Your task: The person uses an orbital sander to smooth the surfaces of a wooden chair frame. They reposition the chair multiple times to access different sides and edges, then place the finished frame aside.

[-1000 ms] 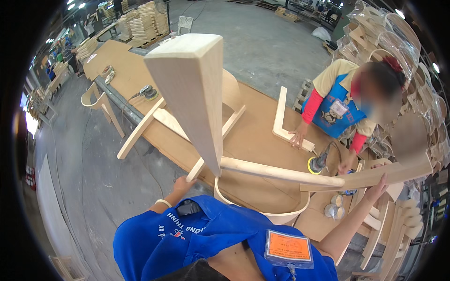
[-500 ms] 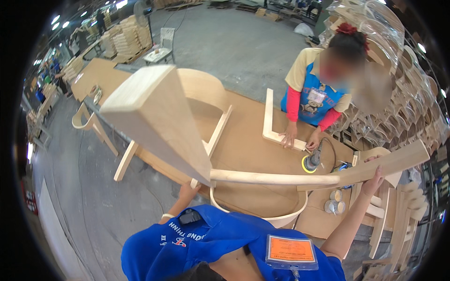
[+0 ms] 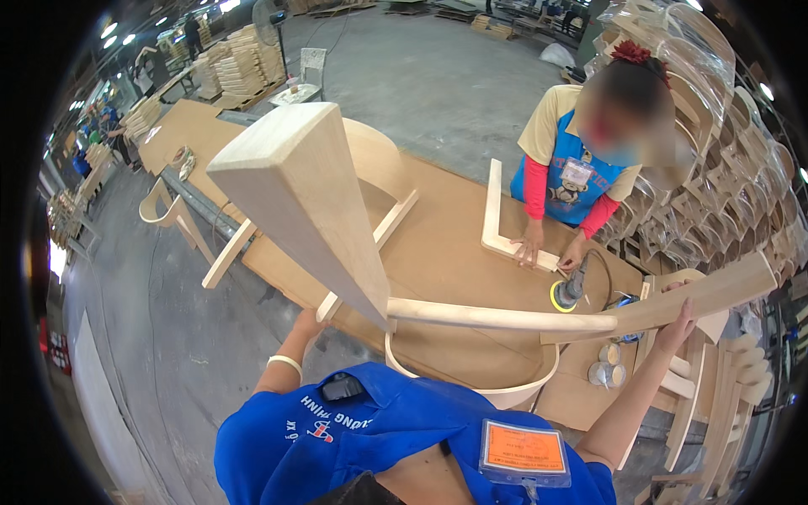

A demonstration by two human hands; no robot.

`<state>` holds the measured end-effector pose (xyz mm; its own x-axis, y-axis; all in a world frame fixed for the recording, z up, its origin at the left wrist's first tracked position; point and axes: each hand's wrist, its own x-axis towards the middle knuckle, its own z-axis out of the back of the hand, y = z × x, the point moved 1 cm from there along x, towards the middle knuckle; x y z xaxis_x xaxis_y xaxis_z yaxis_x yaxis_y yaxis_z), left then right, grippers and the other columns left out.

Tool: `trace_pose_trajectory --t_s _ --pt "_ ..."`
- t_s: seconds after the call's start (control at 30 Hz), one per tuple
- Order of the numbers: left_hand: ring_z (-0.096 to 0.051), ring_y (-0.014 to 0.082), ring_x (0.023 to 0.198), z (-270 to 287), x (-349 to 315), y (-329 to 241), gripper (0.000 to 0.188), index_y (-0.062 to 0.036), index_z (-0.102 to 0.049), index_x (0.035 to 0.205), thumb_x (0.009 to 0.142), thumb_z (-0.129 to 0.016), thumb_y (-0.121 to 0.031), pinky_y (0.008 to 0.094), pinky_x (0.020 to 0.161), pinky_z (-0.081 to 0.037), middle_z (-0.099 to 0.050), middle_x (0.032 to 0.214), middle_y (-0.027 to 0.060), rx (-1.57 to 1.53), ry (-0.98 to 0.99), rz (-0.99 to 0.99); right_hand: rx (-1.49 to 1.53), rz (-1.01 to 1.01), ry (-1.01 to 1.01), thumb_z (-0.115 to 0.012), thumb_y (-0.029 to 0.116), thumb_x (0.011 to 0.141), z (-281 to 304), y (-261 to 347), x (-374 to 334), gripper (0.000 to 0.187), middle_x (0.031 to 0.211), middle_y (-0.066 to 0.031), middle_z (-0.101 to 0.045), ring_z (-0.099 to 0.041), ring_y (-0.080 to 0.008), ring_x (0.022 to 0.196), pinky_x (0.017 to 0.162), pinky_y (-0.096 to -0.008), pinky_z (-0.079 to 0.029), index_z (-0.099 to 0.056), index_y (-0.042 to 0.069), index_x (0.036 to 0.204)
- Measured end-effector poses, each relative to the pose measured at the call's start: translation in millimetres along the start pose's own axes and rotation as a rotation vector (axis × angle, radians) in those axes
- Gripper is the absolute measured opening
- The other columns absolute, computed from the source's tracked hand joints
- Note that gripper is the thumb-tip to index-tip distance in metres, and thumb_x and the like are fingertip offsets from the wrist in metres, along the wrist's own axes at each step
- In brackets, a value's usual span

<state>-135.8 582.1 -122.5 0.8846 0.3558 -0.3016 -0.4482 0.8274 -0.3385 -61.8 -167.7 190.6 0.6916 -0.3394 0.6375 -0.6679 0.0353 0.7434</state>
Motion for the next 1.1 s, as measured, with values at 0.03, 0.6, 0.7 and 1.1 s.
trace_pose_trajectory --t_s 0.03,0.6,0.7,1.1 --pt "-0.062 0.0345 0.101 -1 0 -3 0.057 -0.0005 -0.063 0.109 0.07 -0.077 -0.039 0.0417 0.086 -0.049 -0.064 0.106 0.0218 -0.008 0.011 0.001 -0.017 0.009 0.013 -0.049 0.026 0.092 1 0 0 0.042 0.096 -0.0133 -0.055 -0.054 -0.0219 0.09 0.082 -0.0348 -0.045 -0.042 -0.003 0.122" --pt "-0.061 0.0349 0.104 6 19 -16 0.059 0.0017 -0.059 0.115 0.077 -0.072 -0.042 0.0414 0.088 -0.048 -0.063 0.109 0.0219 0.009 -0.19 0.077 -0.04 0.017 -0.065 -0.052 0.023 0.093 -12 2 -9 0.041 0.095 -0.014 -0.059 -0.058 -0.0215 0.087 0.078 -0.0324 -0.048 -0.045 -0.005 0.122" --pt "-0.061 0.0324 0.103 70 5 -79 0.046 0.0045 -0.056 0.117 0.086 -0.063 -0.028 0.0392 0.087 -0.048 -0.061 0.113 0.0236 -0.461 -0.446 -0.253 0.006 0.034 -0.059 -0.051 0.021 0.093 -13 -1 -8 0.038 0.095 -0.0145 -0.059 -0.058 -0.0217 0.087 0.078 -0.0332 -0.047 -0.046 -0.005 0.12" --pt "-0.058 0.0238 0.084 219 -171 -291 0.074 -0.002 -0.051 0.118 0.09 -0.031 -0.068 0.036 0.074 -0.047 -0.061 0.093 0.0152 -1.429 -0.282 -1.135 0.145 -0.221 0.015 -0.049 0.072 0.08 7 -81 -59 0.084 0.108 -0.0133 -0.058 -0.057 -0.0246 0.1 0.089 -0.037 -0.045 -0.044 0.0 0.125"
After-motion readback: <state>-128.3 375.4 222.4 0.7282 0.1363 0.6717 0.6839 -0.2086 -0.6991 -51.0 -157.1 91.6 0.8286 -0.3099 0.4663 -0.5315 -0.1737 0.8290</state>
